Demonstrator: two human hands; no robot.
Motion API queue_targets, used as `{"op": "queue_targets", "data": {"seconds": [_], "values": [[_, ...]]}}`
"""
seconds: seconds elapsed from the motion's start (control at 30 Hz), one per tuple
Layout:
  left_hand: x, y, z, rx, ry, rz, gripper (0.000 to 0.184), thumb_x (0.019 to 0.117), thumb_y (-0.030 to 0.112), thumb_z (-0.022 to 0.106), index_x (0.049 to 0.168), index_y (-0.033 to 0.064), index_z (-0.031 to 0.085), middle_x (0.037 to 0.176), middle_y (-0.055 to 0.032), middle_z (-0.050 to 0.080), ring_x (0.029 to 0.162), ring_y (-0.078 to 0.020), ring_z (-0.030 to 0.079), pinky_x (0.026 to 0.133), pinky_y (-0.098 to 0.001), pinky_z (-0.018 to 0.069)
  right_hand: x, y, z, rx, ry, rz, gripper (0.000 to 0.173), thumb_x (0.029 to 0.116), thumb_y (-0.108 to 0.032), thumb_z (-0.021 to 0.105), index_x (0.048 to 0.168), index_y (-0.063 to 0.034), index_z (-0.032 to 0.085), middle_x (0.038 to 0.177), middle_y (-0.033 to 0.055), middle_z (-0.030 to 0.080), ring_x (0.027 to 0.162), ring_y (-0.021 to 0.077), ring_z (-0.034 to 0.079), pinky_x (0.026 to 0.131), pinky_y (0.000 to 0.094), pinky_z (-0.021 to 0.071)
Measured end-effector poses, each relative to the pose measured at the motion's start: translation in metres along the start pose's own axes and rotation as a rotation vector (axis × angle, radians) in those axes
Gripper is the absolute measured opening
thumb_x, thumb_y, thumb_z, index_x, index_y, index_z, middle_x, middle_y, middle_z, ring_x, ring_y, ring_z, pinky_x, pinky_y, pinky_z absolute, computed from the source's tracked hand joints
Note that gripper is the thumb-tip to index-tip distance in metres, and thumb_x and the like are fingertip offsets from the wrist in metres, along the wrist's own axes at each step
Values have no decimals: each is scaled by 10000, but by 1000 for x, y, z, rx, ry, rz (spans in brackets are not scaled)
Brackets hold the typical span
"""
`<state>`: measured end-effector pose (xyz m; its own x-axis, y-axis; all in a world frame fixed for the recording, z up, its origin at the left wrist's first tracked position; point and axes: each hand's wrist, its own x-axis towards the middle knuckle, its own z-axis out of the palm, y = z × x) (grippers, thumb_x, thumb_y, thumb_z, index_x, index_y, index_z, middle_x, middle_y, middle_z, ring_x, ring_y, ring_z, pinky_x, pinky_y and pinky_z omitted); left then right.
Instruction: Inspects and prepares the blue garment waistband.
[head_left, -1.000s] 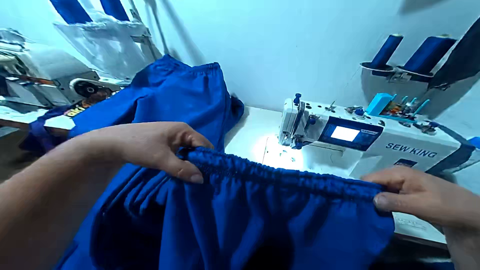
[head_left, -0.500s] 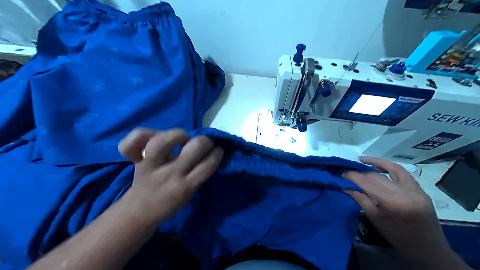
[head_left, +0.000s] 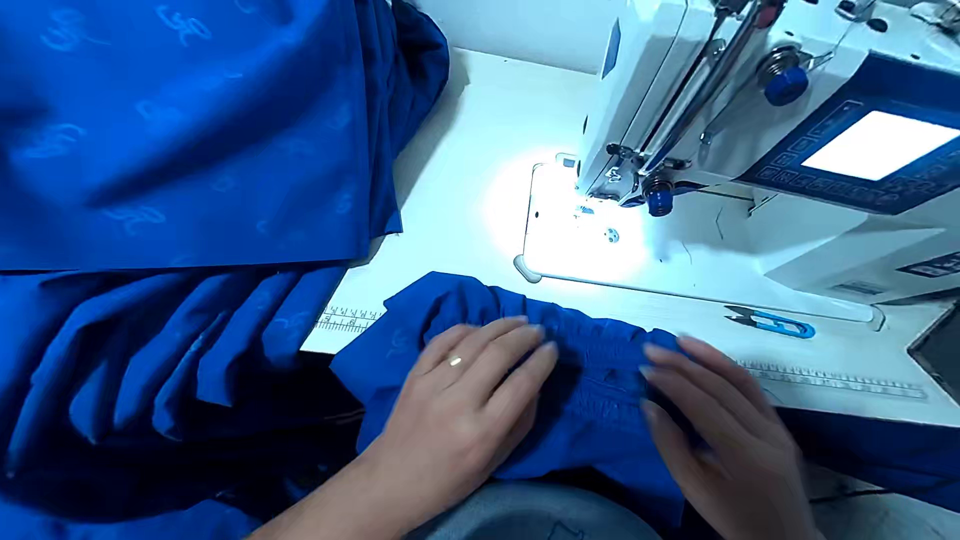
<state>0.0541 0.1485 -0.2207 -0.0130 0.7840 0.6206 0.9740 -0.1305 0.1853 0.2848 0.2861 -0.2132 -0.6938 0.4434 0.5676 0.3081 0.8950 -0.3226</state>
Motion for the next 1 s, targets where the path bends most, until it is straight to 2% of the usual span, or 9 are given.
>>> {"op": "queue_targets", "data": {"seconds": [0.1,0.2,0.3,0.43,0.53,0.67,0.83,0.93,1.0], "values": [[19,-3,25,30,-185,-29,248,953,200,628,1133,89,758,1172,-70,746,1131,-232,709,948,-430,572,18,10,31,-180,-231,2,329,981,-327,582,1172,-118,750,1198,41,740,1159,251,689,935,481,564],[20,-21,31,-149,-179,-108,221,986,192,568,975,132,781,951,-5,769,923,-173,746,856,-411,594,19,23,35,-60,-230,55,327,1021,-335,512,966,-159,782,927,-30,760,869,147,731,769,390,594],[28,-18,26,-199,-216,-172,229,1003,195,538,925,126,742,809,8,723,800,-157,716,785,-397,573,20,18,30,-4,-316,46,375,1017,-419,488,968,-175,768,809,-44,715,765,125,703,693,357,583],[44,-20,11,-538,-427,-282,223,1028,309,570,970,160,726,716,85,638,650,-21,600,598,-227,503,23,17,19,249,-285,180,373,1044,-398,483,888,-172,735,725,-93,647,661,-11,605,598,186,509],[46,-24,-1,-889,-575,-397,170,931,327,725,993,170,742,775,116,699,691,52,642,607,-133,532,15,18,5,448,-248,388,330,1043,-433,508,834,-240,675,644,-160,559,582,-94,522,520,93,427],[38,-20,-7,-867,-566,-447,62,923,226,725,894,171,732,726,107,668,648,43,605,563,-123,482,3,19,-5,489,-224,419,325,1035,-428,529,823,-238,688,642,-148,580,582,-78,547,514,92,440],[38,-12,-10,-917,-589,-458,69,952,231,694,936,179,737,746,111,681,671,47,621,588,-121,498,-3,16,-13,507,-187,400,327,1038,-448,524,855,-244,703,668,-148,602,606,-73,568,533,93,460],[40,-2,-10,-1052,-596,-473,194,918,365,735,991,191,780,802,122,719,724,55,656,629,-124,541,-2,11,-18,542,-189,367,327,1040,-460,523,867,-247,701,680,-153,605,614,-85,567,544,78,461],[39,2,-7,-1109,-596,-485,131,904,304,755,917,178,791,762,115,711,692,57,637,602,-119,516,-2,8,-20,565,-193,348,318,1042,-449,526,882,-240,703,687,-148,610,618,-82,569,546,77,461]]}}
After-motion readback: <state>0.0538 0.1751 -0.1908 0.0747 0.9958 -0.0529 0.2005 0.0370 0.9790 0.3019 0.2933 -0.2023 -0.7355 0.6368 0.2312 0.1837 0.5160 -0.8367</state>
